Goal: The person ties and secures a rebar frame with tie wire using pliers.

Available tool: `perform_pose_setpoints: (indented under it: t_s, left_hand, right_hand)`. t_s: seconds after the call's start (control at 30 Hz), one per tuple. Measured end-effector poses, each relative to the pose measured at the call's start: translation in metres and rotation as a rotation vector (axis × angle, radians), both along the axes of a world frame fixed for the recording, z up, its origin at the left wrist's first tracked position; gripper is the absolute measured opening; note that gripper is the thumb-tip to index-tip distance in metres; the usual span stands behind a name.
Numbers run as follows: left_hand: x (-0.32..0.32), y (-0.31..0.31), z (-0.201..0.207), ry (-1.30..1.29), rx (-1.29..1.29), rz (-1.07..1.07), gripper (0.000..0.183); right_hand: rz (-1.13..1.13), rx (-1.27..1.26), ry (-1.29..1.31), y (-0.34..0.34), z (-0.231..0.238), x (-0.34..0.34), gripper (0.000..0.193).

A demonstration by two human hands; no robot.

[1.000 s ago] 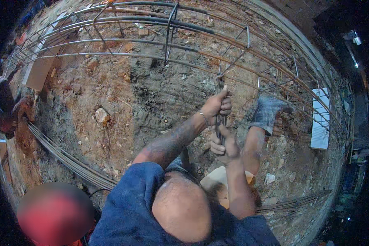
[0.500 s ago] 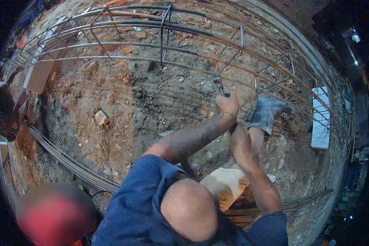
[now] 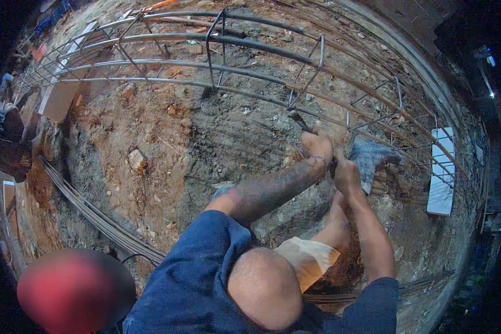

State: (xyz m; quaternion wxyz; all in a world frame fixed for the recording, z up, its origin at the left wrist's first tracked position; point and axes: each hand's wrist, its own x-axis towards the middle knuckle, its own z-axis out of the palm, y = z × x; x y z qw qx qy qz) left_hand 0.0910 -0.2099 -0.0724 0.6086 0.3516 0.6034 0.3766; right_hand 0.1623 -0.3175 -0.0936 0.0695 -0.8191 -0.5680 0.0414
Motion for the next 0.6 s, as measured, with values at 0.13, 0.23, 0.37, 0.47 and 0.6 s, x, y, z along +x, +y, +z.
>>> perform_pose_setpoints:
  t_s: [0.13, 0.23, 0.37, 0.47, 0.6]
  left_hand:
    - [0.011, -0.01, 0.01, 0.115, 0.103, 0.139, 0.053]
    - [-0.02, 0.008, -0.007, 0.209, -0.013, -0.089, 0.051]
    - [-0.056, 0.031, -0.02, -0.093, -0.196, -0.341, 0.046]
    - [-0.093, 0.041, -0.007, -0.855, -0.536, -0.451, 0.042]
    - [-0.107, 0.053, -0.021, -1.286, -0.598, -0.804, 0.041]
  right_hand:
    - [0.037, 0.115, 0.108, -0.01, -0.018, 0.011, 0.029]
    - [-0.114, -0.059, 0.077, 0.0, 0.028, -0.061, 0.023]
    - [-0.182, 0.152, 0.193, -0.011, 0.048, -0.119, 0.023]
    - [-0.346, 0.063, 1.444, -0.01, 0.059, -0.138, 0.022]
    - [-0.711, 0.067, 1.802, 0.016, 0.053, -0.184, 0.027]
